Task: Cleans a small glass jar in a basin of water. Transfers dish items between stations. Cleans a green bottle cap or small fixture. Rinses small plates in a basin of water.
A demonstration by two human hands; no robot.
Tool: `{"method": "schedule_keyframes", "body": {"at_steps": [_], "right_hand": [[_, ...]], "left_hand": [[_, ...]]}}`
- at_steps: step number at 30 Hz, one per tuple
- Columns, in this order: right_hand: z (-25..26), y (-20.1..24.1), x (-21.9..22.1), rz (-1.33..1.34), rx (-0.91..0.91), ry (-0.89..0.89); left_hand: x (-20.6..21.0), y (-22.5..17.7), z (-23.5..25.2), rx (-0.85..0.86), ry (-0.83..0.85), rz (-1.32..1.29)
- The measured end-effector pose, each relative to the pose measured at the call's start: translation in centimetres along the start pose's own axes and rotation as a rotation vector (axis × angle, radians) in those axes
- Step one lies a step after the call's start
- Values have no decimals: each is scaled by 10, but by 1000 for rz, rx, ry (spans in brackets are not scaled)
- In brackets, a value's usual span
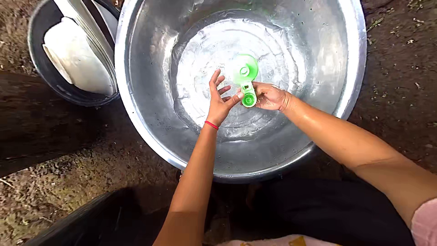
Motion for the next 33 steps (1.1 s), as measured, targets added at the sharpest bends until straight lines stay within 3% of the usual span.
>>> {"method": "schedule_keyframes", "body": {"at_steps": [6,12,23,25,27,31,33], "right_hand": [[-7,23,8,-85,-108,-22],[-18,38,17,-58,-130,-54],[-27,46,23,26,-157,147],[-26,45,22,2,-153,156],[-25,45,21,-52,-100,125],[-24,48,23,-143,96,-155],[-23,48,29,-141,138,-159]], "left_hand": [[14,-19,-17,72,38,-59],[20,-40,-31,248,-63,204],[36,-63,-53,539,-153,294],[36,-64,-54,516,-181,306],[33,-62,-52,385,-205,298],[18,-47,-45,108,-293,188],[14,-41,-44,51,-325,105]]}}
Point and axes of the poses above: each hand's wrist, its own z-axis towards the middle knuckle, its own x-axis out of the palm, y = z × x, the point moved 5 cm from there along z, towards the middle knuckle, and after that the axes turned 8 degrees about -z, right-handed, at the moved point
